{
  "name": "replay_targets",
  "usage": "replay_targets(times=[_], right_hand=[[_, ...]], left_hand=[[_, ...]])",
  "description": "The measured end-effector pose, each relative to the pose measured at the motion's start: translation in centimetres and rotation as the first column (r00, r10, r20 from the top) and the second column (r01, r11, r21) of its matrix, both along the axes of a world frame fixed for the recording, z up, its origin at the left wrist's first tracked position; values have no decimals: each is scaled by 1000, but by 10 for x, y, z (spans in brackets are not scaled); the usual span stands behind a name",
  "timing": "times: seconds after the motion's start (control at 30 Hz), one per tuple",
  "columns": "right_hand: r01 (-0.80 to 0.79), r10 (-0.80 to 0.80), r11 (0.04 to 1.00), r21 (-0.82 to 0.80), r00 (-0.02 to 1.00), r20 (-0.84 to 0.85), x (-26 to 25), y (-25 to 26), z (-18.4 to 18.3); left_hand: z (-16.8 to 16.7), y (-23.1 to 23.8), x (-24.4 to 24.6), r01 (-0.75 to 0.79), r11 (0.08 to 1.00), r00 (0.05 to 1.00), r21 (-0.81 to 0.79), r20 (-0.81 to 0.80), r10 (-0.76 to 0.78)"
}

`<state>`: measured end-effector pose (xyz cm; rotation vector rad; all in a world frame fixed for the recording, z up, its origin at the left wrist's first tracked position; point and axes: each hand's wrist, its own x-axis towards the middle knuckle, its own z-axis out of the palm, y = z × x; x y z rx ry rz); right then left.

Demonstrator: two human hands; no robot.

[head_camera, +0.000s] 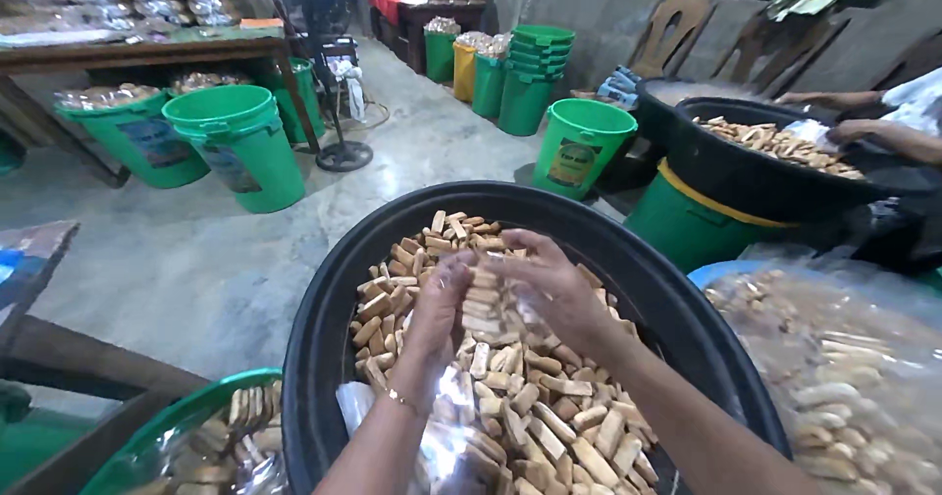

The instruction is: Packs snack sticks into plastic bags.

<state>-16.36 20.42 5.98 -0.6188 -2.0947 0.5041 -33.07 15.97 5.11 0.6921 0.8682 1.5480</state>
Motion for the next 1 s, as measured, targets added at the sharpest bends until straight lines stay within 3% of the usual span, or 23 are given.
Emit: replay_targets(times=[0.1, 0.17, 0.2, 0.27, 0.33, 0.4, 0.47, 0.53, 0.63, 0.7, 0.83, 1.0], right_hand=[[4, -11, 993, -116, 998, -61, -4, 33, -8], [164, -134, 974, -155, 973, 191, -14, 60, -29], [230, -128, 952, -201, 897, 423, -24, 72, -39], [313, -4, 921, -233, 603, 797, -49, 91, -64], [269, 19, 948, -169, 484, 875, -62, 99, -99], [213, -18, 972, -101, 497, 868, -65, 102, -122], [232, 17, 956, -182, 572, 820, -59, 96, -114], [260, 82, 908, -328, 659, 748, -48, 85, -83], [143, 77, 856, -496, 915, 397, -16, 63, -40], [50, 18, 841, -539, 993, 120, 9, 43, -16], [33, -165, 889, -458, 954, -252, 39, 1, 15], [7, -260, 758, -652, 920, -293, 24, -35, 37]], left_hand=[[-1, 3, -23, -233, 972, 972, 9, 5, 233], [-2, 5, -36, -359, 933, 932, 7, 48, 358], [-2, 6, -39, -395, 919, 915, -3, 83, 394], [-2, 8, -40, -420, 907, 900, -26, 118, 420], [-2, 10, -36, -412, 909, 903, -58, 111, 416], [-2, 12, -32, -414, 905, 901, -101, 96, 423], [0, 14, -32, -395, 909, 909, -131, 89, 408], [3, 16, -32, -388, 909, 906, -154, 118, 407], [9, 15, -30, -355, 918, 911, -176, 154, 382], [9, 13, -27, -326, 934, 924, -150, 160, 348], [2, 9, -15, -277, 960, 960, 25, 41, 276], [-1, -4, 12, -210, 930, 958, 303, -124, 257]])
